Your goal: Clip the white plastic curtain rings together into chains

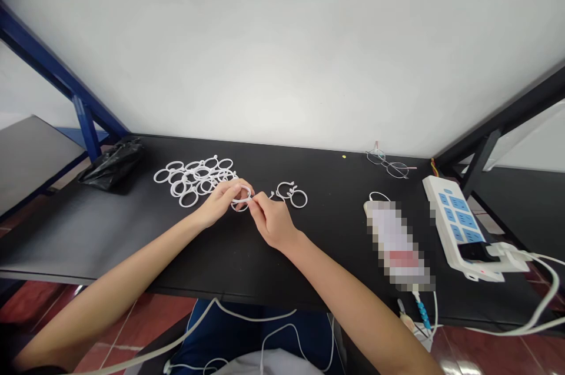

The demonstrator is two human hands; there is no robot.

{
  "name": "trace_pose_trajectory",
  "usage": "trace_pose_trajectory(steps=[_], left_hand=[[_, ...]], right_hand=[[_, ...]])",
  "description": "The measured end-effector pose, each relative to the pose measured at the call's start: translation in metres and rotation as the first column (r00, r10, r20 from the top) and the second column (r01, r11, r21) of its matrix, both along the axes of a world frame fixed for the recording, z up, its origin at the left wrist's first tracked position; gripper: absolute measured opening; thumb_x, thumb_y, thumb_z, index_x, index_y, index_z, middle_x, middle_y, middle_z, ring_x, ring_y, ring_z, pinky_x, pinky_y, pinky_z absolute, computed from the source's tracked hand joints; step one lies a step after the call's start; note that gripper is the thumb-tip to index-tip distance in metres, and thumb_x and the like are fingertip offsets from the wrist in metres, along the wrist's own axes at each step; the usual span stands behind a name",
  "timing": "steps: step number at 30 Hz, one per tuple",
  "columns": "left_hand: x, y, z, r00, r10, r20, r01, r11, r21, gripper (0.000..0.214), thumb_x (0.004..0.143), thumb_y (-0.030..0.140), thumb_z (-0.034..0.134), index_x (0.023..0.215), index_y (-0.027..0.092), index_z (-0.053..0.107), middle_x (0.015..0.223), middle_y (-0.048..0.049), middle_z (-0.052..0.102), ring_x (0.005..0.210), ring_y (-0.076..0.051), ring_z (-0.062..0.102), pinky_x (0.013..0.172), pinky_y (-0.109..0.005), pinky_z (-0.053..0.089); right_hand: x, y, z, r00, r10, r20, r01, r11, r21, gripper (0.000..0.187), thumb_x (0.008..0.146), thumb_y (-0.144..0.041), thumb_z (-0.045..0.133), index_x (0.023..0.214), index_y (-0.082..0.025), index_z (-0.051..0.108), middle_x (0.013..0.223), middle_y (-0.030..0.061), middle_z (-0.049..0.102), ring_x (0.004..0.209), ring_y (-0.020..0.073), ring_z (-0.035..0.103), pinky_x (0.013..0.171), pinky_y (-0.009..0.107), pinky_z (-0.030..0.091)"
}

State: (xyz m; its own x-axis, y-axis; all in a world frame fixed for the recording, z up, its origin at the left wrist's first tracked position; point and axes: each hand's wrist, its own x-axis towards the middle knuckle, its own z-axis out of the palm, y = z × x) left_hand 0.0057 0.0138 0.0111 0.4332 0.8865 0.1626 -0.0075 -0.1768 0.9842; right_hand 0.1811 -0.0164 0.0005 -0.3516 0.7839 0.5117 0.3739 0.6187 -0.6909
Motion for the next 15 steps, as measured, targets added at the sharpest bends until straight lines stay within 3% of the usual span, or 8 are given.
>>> trace_pose_trajectory(steps=[6, 15], left_hand=[[-0.0004, -0.0058, -0.0022, 0.994, -0.093, -0.062, 0.094, 0.995, 0.019, 0.043, 0.094, 0.054, 0.044, 0.078, 0.015, 0.053, 0.057, 0.0046, 0.041, 0.053, -0.009, 0.038, 0.054, -0.023, 0.036], [-0.0023, -0.0066, -0.0014, 0.986, -0.066, -0.15, 0.071, 0.997, 0.031, 0.039, 0.095, 0.048, 0.044, 0.077, 0.015, 0.054, 0.064, 0.0023, 0.048, 0.059, -0.01, 0.045, 0.058, -0.023, 0.039]], right_hand=[[0.0009, 0.0009, -0.002, 0.998, 0.028, -0.05, -0.028, 1.0, -0.001, 0.021, 0.1, -0.027, 0.038, 0.081, -0.023, 0.046, 0.057, -0.0051, 0.048, 0.045, 0.0105, 0.045, 0.048, 0.024, 0.034], [-0.0012, 0.0003, -0.0033, 0.993, 0.071, -0.098, -0.072, 0.997, 0.001, 0.022, 0.101, -0.026, 0.037, 0.081, -0.022, 0.045, 0.056, -0.0058, 0.043, 0.045, 0.0095, 0.042, 0.047, 0.023, 0.033]])
